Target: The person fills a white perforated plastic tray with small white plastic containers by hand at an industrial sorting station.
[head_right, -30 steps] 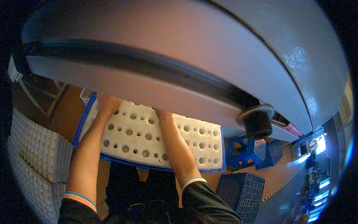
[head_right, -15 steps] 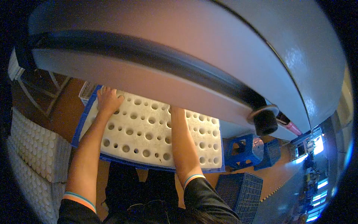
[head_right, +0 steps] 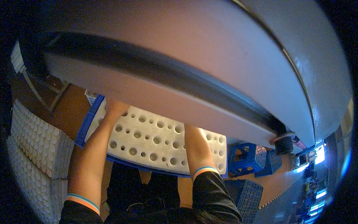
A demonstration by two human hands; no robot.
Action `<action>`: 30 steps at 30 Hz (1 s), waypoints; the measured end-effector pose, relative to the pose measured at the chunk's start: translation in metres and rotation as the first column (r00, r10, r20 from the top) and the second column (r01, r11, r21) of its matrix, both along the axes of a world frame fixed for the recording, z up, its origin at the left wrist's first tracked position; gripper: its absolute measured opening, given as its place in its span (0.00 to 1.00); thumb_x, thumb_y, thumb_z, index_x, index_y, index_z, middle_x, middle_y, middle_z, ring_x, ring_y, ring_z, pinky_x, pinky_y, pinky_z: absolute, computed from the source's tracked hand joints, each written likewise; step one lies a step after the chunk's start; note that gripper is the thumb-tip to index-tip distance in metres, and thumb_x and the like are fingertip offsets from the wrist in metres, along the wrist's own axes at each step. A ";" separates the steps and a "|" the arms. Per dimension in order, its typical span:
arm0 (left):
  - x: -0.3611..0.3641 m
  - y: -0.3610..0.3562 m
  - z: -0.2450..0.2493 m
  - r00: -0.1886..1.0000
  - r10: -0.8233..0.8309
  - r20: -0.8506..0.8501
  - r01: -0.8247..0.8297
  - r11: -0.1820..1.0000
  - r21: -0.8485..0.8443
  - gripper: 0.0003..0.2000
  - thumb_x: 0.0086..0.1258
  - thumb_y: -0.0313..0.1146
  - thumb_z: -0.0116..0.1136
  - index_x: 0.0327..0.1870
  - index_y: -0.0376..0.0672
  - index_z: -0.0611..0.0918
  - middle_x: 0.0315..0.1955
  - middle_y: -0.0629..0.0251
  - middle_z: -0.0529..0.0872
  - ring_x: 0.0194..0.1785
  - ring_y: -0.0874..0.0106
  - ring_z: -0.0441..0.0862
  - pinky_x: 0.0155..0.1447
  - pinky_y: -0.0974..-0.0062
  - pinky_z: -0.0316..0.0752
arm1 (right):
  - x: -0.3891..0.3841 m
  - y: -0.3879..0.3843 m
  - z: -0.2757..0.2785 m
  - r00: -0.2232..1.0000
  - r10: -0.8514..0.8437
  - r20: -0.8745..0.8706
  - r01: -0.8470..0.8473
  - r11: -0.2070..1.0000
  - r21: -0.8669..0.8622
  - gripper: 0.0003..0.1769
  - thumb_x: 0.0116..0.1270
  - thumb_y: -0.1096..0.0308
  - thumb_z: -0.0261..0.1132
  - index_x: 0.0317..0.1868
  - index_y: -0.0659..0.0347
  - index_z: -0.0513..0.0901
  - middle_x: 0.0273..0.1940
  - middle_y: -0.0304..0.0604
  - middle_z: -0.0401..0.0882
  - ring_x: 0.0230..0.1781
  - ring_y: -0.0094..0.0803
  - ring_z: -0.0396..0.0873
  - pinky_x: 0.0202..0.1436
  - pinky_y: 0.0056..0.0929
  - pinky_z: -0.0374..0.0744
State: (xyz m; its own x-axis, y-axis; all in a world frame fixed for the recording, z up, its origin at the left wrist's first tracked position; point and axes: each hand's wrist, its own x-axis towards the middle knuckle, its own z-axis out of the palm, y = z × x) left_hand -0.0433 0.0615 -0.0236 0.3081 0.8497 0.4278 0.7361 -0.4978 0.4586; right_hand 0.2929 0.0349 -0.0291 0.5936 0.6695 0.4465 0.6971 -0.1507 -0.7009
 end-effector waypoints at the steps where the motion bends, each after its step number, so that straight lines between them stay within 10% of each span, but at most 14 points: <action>1: 0.000 -0.001 0.002 1.000 0.001 0.003 -0.001 1.000 0.005 0.27 0.57 0.41 0.57 0.61 0.45 0.74 0.64 0.57 0.69 0.71 0.64 0.59 0.69 0.39 0.47 | -0.001 0.000 0.002 1.000 0.001 0.005 -0.001 1.000 -0.002 0.13 0.67 0.65 0.51 0.40 0.66 0.79 0.40 0.53 0.79 0.47 0.45 0.75 0.52 0.40 0.70; 7: -0.003 -0.015 0.028 0.983 0.060 -0.171 -0.081 0.990 -0.115 0.27 0.57 0.40 0.56 0.61 0.44 0.74 0.64 0.58 0.69 0.71 0.65 0.59 0.68 0.39 0.48 | -0.062 -0.027 0.045 0.949 -0.288 0.126 0.259 0.944 0.205 0.16 0.66 0.72 0.51 0.52 0.62 0.77 0.49 0.51 0.77 0.54 0.44 0.72 0.59 0.39 0.68; 11: 0.002 -0.014 0.032 0.980 0.091 -0.175 -0.114 0.986 -0.125 0.27 0.58 0.40 0.56 0.61 0.44 0.74 0.64 0.58 0.69 0.71 0.65 0.59 0.69 0.40 0.48 | -0.097 -0.033 0.042 0.940 0.163 -0.300 0.033 0.831 0.555 0.16 0.69 0.70 0.54 0.56 0.63 0.75 0.48 0.46 0.77 0.51 0.35 0.74 0.57 0.33 0.70; 15: 0.002 -0.017 0.034 0.966 0.086 -0.246 -0.119 0.985 -0.125 0.28 0.58 0.41 0.56 0.62 0.45 0.74 0.64 0.59 0.69 0.71 0.65 0.59 0.69 0.43 0.48 | -0.117 -0.035 0.000 0.294 0.635 -0.714 -0.002 0.748 0.664 0.15 0.72 0.63 0.55 0.54 0.61 0.75 0.46 0.42 0.78 0.45 0.31 0.77 0.47 0.29 0.75; 19: 0.001 -0.016 0.032 0.973 0.064 -0.222 -0.093 0.988 -0.123 0.27 0.58 0.42 0.56 0.62 0.46 0.74 0.65 0.60 0.68 0.71 0.65 0.59 0.69 0.43 0.48 | -0.093 -0.023 -0.016 0.083 0.703 -0.706 -0.023 0.710 0.704 0.23 0.74 0.53 0.50 0.61 0.60 0.72 0.53 0.46 0.76 0.50 0.33 0.76 0.52 0.32 0.77; 23: -0.001 -0.016 0.032 0.965 0.058 -0.255 -0.098 0.985 -0.144 0.27 0.58 0.42 0.56 0.62 0.47 0.74 0.65 0.60 0.68 0.71 0.65 0.59 0.69 0.43 0.48 | -0.095 -0.028 -0.008 0.003 0.704 -0.711 0.073 0.709 0.702 0.29 0.75 0.46 0.45 0.64 0.58 0.70 0.59 0.47 0.73 0.54 0.35 0.74 0.57 0.34 0.76; 26: 0.000 -0.017 0.030 0.962 0.076 -0.261 -0.111 0.986 -0.121 0.27 0.58 0.42 0.56 0.62 0.47 0.74 0.65 0.60 0.69 0.71 0.64 0.59 0.69 0.43 0.49 | -0.100 -0.038 -0.008 0.453 0.631 -0.630 -0.193 0.759 0.622 0.30 0.73 0.42 0.45 0.63 0.56 0.70 0.61 0.47 0.72 0.51 0.35 0.76 0.51 0.35 0.77; 27: 0.000 -0.017 0.030 0.964 0.075 -0.255 -0.109 0.987 -0.122 0.27 0.58 0.42 0.56 0.62 0.47 0.74 0.65 0.60 0.69 0.71 0.64 0.59 0.70 0.43 0.48 | -0.105 -0.045 0.010 -0.153 0.749 -0.645 0.127 0.662 0.739 0.30 0.73 0.41 0.45 0.63 0.54 0.70 0.61 0.47 0.72 0.49 0.36 0.77 0.48 0.35 0.77; 30: 0.000 -0.010 0.021 0.972 0.054 -0.227 -0.081 0.990 -0.112 0.28 0.58 0.42 0.56 0.62 0.47 0.74 0.65 0.59 0.68 0.71 0.64 0.59 0.70 0.43 0.48 | -0.105 -0.052 0.011 -0.333 0.804 -0.492 0.080 0.544 0.835 0.31 0.72 0.39 0.44 0.61 0.53 0.71 0.60 0.49 0.72 0.47 0.39 0.78 0.44 0.35 0.77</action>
State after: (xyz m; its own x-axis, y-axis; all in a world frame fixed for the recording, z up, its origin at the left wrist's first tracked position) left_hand -0.0431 0.0519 -0.0029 0.3237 0.9127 0.2492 0.8565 -0.3946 0.3326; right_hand 0.1876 -0.0171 -0.0180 0.2754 0.9483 0.1576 -0.9026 0.3115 -0.2970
